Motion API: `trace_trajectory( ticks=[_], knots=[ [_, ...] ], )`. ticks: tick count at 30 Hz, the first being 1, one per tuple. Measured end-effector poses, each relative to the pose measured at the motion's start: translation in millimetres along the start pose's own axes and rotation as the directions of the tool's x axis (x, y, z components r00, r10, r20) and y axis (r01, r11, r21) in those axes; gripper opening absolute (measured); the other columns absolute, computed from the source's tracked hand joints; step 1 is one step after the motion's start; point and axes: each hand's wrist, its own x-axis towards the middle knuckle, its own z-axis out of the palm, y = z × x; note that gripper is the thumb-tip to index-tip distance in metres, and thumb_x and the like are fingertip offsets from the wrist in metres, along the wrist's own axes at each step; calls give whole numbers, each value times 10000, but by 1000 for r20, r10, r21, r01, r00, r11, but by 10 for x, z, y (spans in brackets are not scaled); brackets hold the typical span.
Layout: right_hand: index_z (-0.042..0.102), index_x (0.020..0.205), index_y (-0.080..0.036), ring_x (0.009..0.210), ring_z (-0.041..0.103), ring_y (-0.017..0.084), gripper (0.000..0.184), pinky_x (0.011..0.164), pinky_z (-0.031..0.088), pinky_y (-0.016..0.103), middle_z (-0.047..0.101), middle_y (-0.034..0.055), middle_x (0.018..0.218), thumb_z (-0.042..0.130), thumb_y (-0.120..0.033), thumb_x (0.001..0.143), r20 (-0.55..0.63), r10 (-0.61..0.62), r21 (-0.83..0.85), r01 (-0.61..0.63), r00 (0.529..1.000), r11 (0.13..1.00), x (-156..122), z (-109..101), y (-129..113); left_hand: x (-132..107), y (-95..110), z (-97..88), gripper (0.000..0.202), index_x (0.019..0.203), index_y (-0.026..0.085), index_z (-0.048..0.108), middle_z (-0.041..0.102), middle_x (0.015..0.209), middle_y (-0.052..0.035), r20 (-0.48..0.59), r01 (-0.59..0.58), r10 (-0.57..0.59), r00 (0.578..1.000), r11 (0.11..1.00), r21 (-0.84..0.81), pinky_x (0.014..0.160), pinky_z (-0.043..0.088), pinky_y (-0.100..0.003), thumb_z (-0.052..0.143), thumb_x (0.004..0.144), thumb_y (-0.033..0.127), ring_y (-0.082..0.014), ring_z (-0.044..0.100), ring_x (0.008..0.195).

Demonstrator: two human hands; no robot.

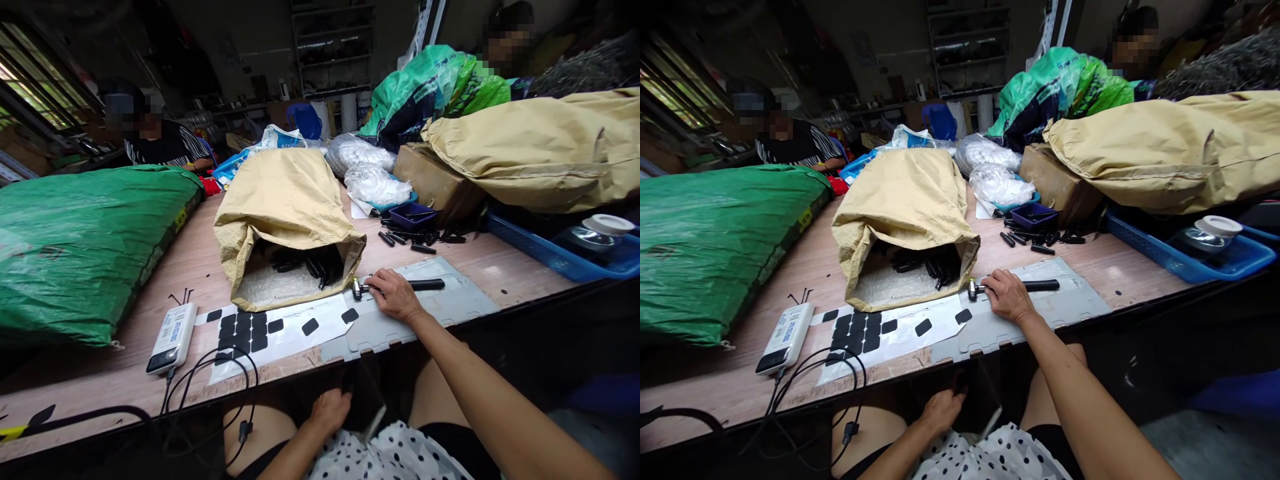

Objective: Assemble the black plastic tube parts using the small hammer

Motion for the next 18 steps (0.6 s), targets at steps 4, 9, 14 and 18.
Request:
trace_trajectory(
  ticks=[4, 9, 14, 18],
  knots=[
    [705, 1064, -236, 946, 535, 216, 215, 845, 406, 332, 628, 59, 986, 571, -189, 902, 6, 0, -7, 0, 1000, 1000, -4, 10, 10, -218, 362, -440, 369, 1190, 235, 723, 769, 991, -78, 253, -177, 172, 952, 984, -2, 804, 530, -362, 595, 877, 381, -266, 706, 909],
    [706, 1069, -232, 944, 533, 216, 220, 842, 400, 330, 626, 61, 983, 569, -190, 903, 5, 4, -6, -4, 1000, 1000, -6, 19, 14, -93, 733, -1523, 376, 1043, 192, 728, 729, 849, -40, 175, -303, 371, 912, 896, -324, 633, 494, -251, 529, 943, 495, -175, 641, 744],
    [705, 1057, -227, 940, 527, 211, 212, 842, 392, 325, 619, 56, 976, 566, -189, 901, 5, 11, 11, -11, 1000, 1000, -3, 15, 13, 688, 579, -2406, 324, 1196, 173, 695, 669, 1106, -133, -716, 8, 64, 695, 995, 96, 903, 499, -387, 564, 925, 293, -292, 616, 1065],
    [699, 1048, -227, 931, 522, 208, 199, 836, 388, 322, 619, 54, 979, 565, -194, 904, 7, 10, 18, -10, 1000, 1000, 1, 11, 16, 1019, 374, -2585, 336, 1190, 175, 700, 599, 1220, -184, -736, 204, 31, 676, 952, 227, 953, 482, -456, 613, 902, 325, -382, 521, 1215]
  ],
)
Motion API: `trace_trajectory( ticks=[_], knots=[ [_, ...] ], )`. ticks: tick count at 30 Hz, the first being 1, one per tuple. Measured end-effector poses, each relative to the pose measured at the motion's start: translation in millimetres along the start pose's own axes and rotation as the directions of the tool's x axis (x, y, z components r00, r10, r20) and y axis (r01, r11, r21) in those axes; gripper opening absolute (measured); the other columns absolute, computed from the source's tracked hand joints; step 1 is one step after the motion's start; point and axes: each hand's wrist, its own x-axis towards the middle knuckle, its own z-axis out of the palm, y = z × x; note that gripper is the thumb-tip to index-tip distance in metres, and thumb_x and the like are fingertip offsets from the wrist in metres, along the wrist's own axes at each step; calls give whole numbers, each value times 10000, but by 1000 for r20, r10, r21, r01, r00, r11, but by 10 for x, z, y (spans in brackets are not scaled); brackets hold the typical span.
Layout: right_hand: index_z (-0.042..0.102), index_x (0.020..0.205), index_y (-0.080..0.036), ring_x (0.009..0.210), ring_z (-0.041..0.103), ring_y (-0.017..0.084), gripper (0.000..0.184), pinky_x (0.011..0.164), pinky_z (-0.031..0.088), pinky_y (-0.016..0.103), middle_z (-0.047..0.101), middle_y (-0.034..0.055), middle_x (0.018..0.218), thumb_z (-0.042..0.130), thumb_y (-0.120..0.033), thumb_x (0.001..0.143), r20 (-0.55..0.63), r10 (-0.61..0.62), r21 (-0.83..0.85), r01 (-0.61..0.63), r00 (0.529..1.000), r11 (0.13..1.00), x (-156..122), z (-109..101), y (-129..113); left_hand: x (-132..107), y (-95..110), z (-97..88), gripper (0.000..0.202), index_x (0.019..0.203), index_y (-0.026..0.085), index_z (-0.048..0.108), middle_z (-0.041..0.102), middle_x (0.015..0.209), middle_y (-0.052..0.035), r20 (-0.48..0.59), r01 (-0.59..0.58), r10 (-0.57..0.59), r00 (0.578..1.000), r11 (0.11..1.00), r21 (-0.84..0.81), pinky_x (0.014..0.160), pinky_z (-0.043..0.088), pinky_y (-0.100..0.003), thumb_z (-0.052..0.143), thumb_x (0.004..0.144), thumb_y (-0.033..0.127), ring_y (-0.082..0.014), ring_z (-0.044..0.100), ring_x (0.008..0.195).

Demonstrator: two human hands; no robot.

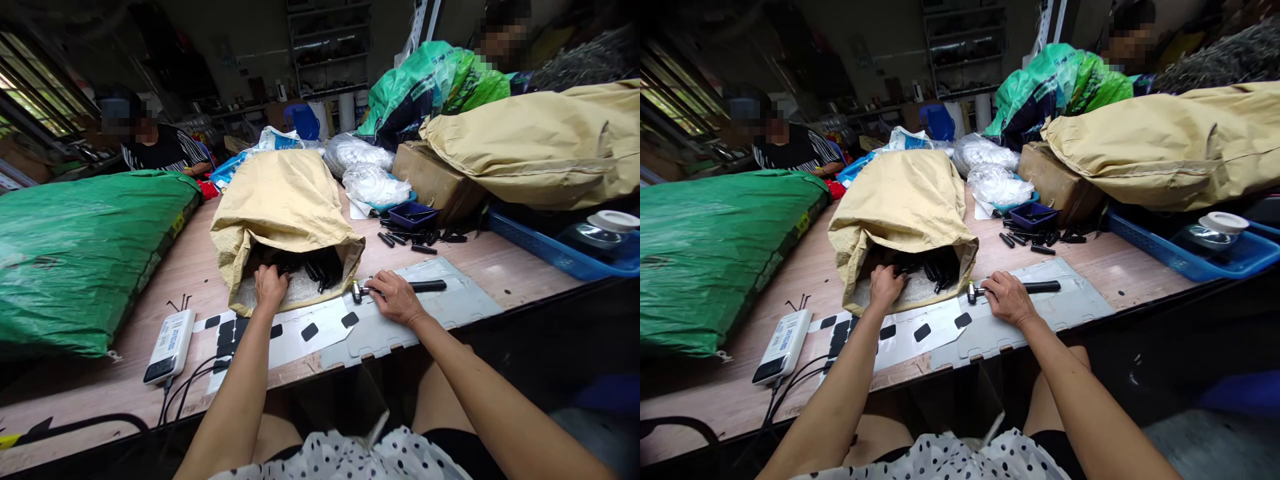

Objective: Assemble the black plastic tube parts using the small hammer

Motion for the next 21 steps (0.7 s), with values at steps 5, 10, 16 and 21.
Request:
trace_trajectory(
  ticks=[5, 10, 16, 21],
  knots=[
    [702, 1045, -228, 929, 526, 204, 197, 835, 389, 317, 627, 56, 974, 569, -196, 904, 1, 1, -6, -1, 1000, 1000, 2, -6, -4, -53, -78, 71, 256, 1117, 209, 690, 620, 1174, -147, 32, -80, 79, 996, 996, 27, 954, 464, -443, 633, 907, 344, -355, 530, 1175],
    [710, 1049, -225, 936, 538, 202, 206, 825, 394, 314, 636, 55, 969, 576, -188, 896, -10, -4, -13, 4, 1000, 1000, 6, -6, -6, -383, -92, -25, 137, 1017, 214, 682, 667, 1046, -97, 39, -220, 221, 974, 975, -26, 904, 445, -425, 648, 907, 289, -317, 560, 1070],
    [709, 1053, -221, 944, 546, 209, 209, 828, 404, 323, 645, 58, 987, 596, -189, 880, -6, -8, -13, 7, 1000, 1000, -8, -5, 2, -1148, 44, 30, 104, 985, 239, 672, 674, 958, -26, 63, -393, 455, 888, 823, -410, 858, 430, -361, 687, 883, 252, -234, 571, 953],
    [708, 1066, -214, 945, 554, 214, 212, 832, 419, 331, 648, 65, 978, 571, -179, 908, -20, -44, -27, 44, 999, 999, -15, 10, 36, -1359, 142, 178, 112, 959, 245, 684, 663, 929, -11, 35, -370, 431, 901, 810, -456, 850, 402, -370, 716, 852, 250, -225, 576, 939]
  ],
)
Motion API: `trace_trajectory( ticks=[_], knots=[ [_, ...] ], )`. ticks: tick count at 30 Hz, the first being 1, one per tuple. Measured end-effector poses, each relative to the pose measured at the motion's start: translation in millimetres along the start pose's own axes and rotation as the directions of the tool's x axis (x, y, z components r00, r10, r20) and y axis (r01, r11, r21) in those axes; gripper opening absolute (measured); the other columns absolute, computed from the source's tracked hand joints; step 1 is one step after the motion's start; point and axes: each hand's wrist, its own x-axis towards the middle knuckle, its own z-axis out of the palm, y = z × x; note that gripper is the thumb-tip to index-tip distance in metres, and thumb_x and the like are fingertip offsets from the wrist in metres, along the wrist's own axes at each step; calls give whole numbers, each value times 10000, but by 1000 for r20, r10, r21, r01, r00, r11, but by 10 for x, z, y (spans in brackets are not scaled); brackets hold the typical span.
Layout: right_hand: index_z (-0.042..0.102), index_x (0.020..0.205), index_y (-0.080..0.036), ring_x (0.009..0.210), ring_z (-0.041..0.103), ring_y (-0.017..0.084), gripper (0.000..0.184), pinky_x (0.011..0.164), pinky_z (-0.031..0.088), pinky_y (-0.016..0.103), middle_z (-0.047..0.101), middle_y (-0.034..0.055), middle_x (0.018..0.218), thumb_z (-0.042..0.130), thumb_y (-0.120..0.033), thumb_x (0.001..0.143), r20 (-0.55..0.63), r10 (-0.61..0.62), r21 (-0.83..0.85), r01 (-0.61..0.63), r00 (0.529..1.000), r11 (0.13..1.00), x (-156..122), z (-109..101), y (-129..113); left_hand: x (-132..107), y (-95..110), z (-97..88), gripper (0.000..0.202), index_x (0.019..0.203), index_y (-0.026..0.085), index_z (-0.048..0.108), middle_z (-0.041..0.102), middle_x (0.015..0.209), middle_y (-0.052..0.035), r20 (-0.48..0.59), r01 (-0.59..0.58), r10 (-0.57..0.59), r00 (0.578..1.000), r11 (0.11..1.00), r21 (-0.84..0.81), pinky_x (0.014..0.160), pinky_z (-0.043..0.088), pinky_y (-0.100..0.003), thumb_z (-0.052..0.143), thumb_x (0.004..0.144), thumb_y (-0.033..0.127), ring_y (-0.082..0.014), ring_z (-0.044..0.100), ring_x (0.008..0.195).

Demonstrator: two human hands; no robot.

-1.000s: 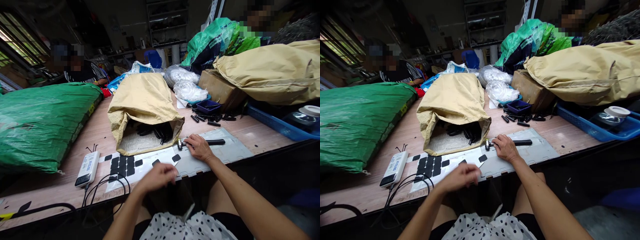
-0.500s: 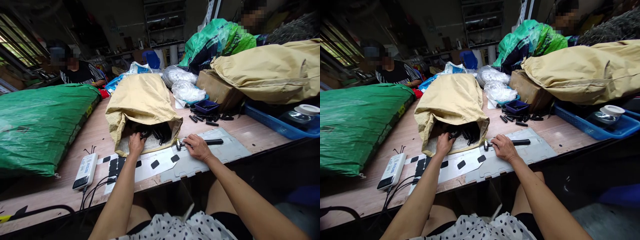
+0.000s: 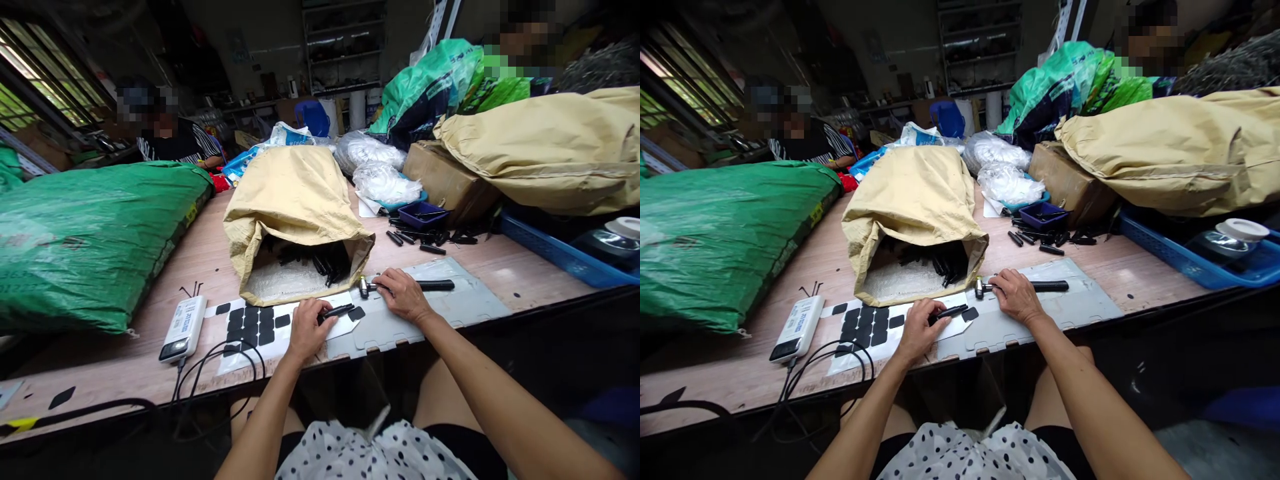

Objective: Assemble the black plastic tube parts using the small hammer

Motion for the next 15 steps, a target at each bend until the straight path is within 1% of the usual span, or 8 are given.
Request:
trace_trajectory(
  ticks=[3, 6, 8, 11, 13, 15],
  knots=[
    [705, 1072, -214, 924, 552, 217, 214, 831, 433, 342, 643, 67, 965, 550, -178, 929, 8, -38, -30, 38, 999, 999, 7, -24, 10, 16, -23, -1, 131, 953, 251, 695, 663, 910, -3, 2, 17, -17, 1000, 999, -34, 846, 401, -369, 735, 827, 243, -221, 581, 925],
    [694, 1102, -207, 909, 559, 218, 232, 820, 456, 345, 639, 70, 951, 512, -182, 960, 3, -73, -35, 74, 997, 997, 14, -97, -67, 19, -32, -23, 152, 931, 251, 707, 666, 889, -1, -6, 45, -46, 999, 996, -72, 849, 408, -368, 747, 792, 204, -221, 588, 916],
    [671, 1168, -210, 929, 577, 214, 270, 827, 479, 336, 642, 71, 970, 478, -179, 981, -37, -86, 10, 86, 996, 996, 13, -151, -196, 12, -29, -26, 155, 890, 242, 711, 662, 870, 0, -24, 53, -56, 998, 993, -106, 847, 419, -361, 749, 763, 161, -215, 590, 905],
    [623, 1272, -230, 967, 603, 200, 327, 853, 507, 315, 655, 67, 1026, 459, -175, 994, -114, -92, 120, 106, 989, 987, -2, -199, -479, 0, -32, -16, 159, 856, 231, 718, 637, 853, -5, -51, 58, -67, 996, 984, -169, 829, 443, -344, 745, 742, 125, -206, 585, 889],
    [609, 1303, -236, 971, 610, 194, 352, 858, 517, 306, 661, 64, 1032, 460, -165, 992, -125, -107, 166, 127, 986, 978, -14, -200, -678, -6, -42, -7, 160, 858, 230, 727, 620, 848, -7, -61, 61, -74, 995, 979, -195, 820, 452, -336, 740, 742, 121, -202, 579, 882],
    [614, 1309, -244, 961, 613, 192, 367, 842, 521, 299, 663, 59, 999, 456, -152, 990, -114, -116, 178, 135, 987, 975, -25, -186, -844, -9, -53, 0, 164, 862, 229, 733, 610, 840, -6, -63, 63, -77, 995, 977, -204, 816, 454, -333, 737, 741, 118, -199, 574, 873]
  ],
)
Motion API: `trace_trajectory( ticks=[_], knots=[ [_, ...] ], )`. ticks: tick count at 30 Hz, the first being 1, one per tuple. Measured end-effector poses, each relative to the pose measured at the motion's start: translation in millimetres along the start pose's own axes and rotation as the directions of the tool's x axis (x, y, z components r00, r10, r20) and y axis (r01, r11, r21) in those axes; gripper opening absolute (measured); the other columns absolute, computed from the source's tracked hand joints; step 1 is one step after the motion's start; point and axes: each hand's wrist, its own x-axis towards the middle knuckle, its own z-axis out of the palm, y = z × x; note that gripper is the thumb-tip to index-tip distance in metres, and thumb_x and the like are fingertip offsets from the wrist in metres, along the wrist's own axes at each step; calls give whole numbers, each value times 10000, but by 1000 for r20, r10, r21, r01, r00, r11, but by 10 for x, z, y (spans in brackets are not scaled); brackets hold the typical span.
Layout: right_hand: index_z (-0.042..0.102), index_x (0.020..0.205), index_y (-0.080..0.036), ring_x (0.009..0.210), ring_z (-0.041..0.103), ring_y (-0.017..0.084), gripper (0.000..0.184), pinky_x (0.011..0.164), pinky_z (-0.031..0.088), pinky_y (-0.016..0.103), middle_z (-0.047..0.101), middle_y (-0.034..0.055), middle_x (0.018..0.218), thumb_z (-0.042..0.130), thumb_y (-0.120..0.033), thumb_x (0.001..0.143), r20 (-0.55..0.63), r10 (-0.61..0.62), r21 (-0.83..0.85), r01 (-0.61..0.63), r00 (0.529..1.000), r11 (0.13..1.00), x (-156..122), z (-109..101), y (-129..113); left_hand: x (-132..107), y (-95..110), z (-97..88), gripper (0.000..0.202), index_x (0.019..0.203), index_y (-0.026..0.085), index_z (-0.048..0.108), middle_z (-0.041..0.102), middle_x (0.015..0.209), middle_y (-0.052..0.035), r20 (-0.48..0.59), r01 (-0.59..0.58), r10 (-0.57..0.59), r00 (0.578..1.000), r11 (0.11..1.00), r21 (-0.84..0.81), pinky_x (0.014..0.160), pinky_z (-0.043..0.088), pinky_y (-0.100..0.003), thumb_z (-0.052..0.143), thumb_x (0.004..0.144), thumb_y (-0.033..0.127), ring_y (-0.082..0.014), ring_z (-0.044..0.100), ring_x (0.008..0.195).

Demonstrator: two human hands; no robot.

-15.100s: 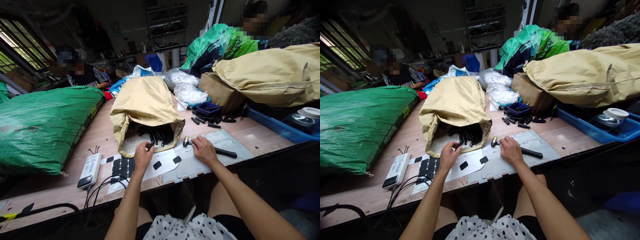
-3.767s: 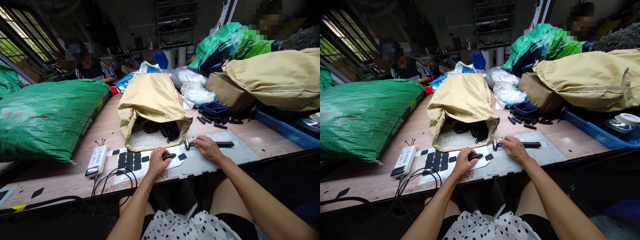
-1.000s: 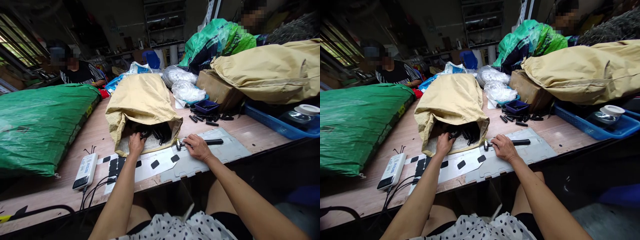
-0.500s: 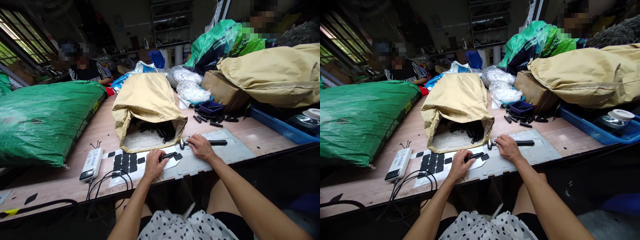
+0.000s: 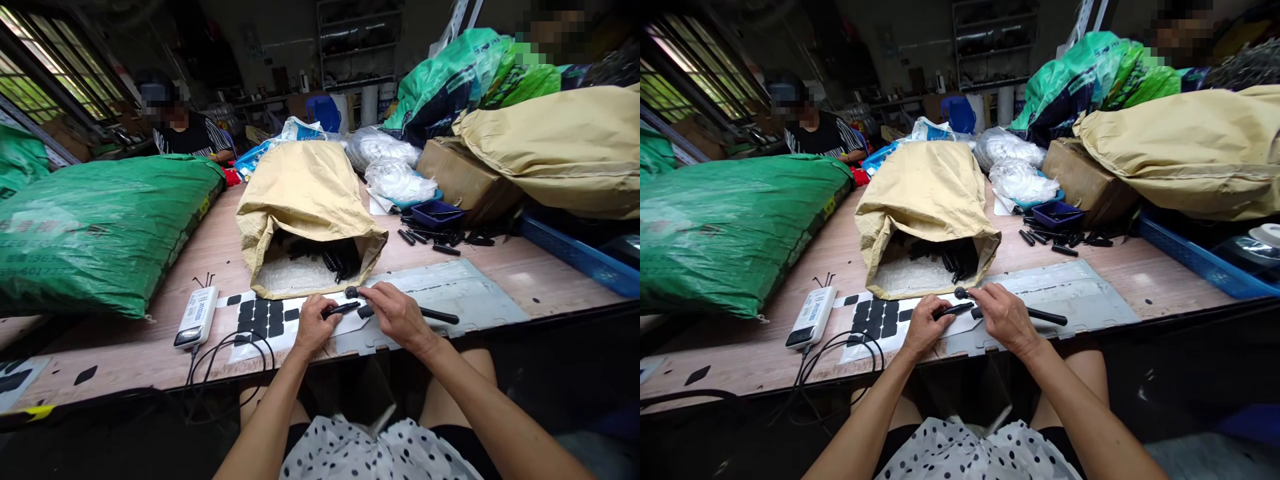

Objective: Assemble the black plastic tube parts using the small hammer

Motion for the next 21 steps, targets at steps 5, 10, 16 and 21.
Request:
trace_trajectory(
  ticks=[5, 10, 16, 21],
  knots=[
    [626, 1334, -280, 950, 605, 199, 422, 823, 518, 300, 666, 63, 986, 451, -141, 977, 33, 42, 14, -42, 999, 999, -15, 90, -221, 7, 2, -1, 165, 858, 225, 733, 604, 816, -5, 4, -2, 2, 1000, 1000, 19, 807, 449, -336, 734, 736, 113, -198, 566, 852],
    [648, 1320, -280, 898, 576, 193, 457, 785, 491, 288, 659, 64, 947, 454, -98, 948, 134, 34, -80, -23, 990, 997, -64, 151, -272, 17, 23, -3, 105, 778, 223, 708, 596, 794, -6, -4, 3, -2, 1000, 998, 66, 801, 438, -341, 735, 737, 130, -204, 555, 849],
    [649, 1323, -273, 928, 588, 197, 432, 813, 484, 287, 659, 62, 949, 449, -121, 970, 46, 90, -89, -86, 995, 992, -119, 101, -215, 14, -1, 12, 177, 865, 226, 741, 614, 818, -6, -5, -3, 3, 1000, 999, 32, 820, 450, -341, 732, 733, 108, -199, 572, 863],
    [672, 1273, -254, 922, 599, 186, 394, 799, 484, 275, 662, 55, 939, 431, -128, 988, 57, 99, -69, -95, 993, 993, -153, 89, -178, 15, 3, 10, 152, 857, 220, 730, 616, 822, -7, 2, 1, -1, 1000, 999, 46, 826, 455, -350, 736, 738, 125, -204, 576, 862]
  ],
)
